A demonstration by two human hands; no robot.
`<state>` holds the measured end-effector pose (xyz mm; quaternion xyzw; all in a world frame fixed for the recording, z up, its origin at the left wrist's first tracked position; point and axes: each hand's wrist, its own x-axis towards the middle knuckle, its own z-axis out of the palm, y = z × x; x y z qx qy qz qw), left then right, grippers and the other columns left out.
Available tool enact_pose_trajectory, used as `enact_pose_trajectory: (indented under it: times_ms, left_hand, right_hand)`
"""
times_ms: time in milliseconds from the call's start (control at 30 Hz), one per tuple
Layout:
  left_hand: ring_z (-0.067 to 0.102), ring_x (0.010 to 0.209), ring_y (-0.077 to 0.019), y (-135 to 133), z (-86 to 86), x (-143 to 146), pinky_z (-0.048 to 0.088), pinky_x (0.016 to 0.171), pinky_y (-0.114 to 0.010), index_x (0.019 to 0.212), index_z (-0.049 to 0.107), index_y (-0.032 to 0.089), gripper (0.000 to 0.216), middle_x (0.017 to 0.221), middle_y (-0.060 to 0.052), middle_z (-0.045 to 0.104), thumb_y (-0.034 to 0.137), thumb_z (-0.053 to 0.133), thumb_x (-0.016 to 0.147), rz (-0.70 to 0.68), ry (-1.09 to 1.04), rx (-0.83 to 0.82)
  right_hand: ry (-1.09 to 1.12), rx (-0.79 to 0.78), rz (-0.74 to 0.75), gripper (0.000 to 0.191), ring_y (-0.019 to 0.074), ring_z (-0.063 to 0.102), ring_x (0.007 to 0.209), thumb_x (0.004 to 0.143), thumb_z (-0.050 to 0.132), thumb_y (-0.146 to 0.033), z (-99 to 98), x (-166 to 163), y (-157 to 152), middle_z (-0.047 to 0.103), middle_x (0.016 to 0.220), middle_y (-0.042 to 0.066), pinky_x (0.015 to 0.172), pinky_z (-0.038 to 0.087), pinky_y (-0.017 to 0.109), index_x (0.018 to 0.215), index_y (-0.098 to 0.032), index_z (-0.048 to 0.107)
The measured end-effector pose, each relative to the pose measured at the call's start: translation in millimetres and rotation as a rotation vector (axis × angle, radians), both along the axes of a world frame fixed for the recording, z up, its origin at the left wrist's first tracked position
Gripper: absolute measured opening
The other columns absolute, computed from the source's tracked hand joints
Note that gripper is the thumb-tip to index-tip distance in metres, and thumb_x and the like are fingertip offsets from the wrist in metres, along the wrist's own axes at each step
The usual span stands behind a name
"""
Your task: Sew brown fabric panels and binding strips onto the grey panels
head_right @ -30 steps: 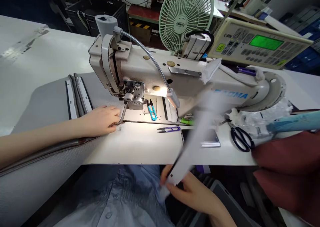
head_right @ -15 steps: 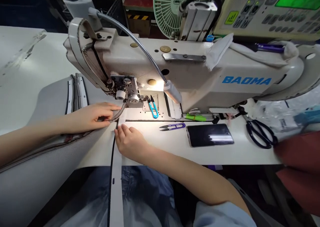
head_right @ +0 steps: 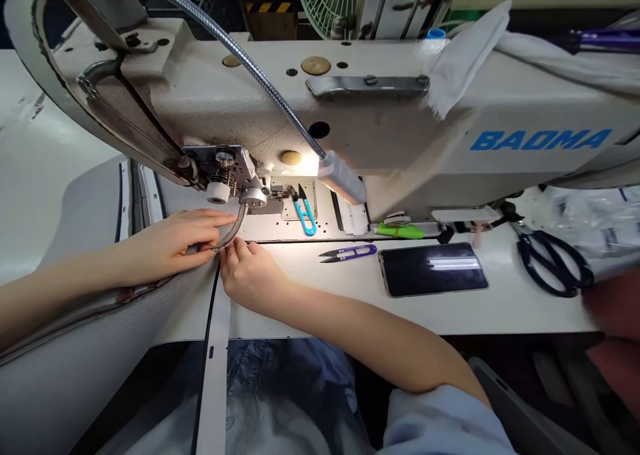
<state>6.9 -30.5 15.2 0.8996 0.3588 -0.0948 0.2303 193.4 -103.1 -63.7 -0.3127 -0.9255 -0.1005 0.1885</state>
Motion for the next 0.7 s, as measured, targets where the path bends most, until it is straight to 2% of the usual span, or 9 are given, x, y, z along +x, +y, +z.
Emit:
enact_pose_trajectory:
  times_ms: [200, 500, 700]
  left_hand:
    - [0.04, 0.143, -0.0296, -3.2, -3.2, 1.3, 0.037, 0.113, -0.049, 0.076, 0.059, 0.02, 0.029, 0.15, -0.007, 0.051, 0.035, 0.041, 0.094, 0.006, 0.014, 0.023]
    - [0.039, 0.142, -0.0298, -3.6, -2.0, 3.6, 0.037, 0.112, -0.051, 0.077, 0.058, 0.02, 0.029, 0.15, -0.007, 0.051, 0.035, 0.039, 0.093, 0.004, 0.036, 0.022]
    - [0.04, 0.14, -0.0299, -5.8, -0.8, 8.0, 0.04, 0.108, -0.052, 0.072, 0.055, 0.019, 0.029, 0.149, -0.007, 0.051, 0.033, 0.04, 0.092, -0.003, 0.024, 0.035]
  right_hand:
    - [0.005, 0.007, 0.012, 0.034, 0.0329, 0.068, 0.11, 0.097, 0.041, -0.005, -1.5, 1.5, -1.9, 0.071, 0.115, 0.023, 0.07, 0.056, 0.037, 0.117, 0.003, 0.068]
    - [-0.029, -0.076, 0.023, 0.036, 0.0313, 0.066, 0.114, 0.1, 0.038, -0.005, 0.1, 4.8, -2.5, 0.069, 0.121, 0.022, 0.07, 0.055, 0.036, 0.122, 0.002, 0.066]
    - [-0.027, -0.119, -0.005, 0.036, 0.0312, 0.065, 0.113, 0.1, 0.038, -0.007, 4.6, 4.7, -0.8, 0.071, 0.117, 0.019, 0.068, 0.054, 0.037, 0.118, 0.0, 0.068]
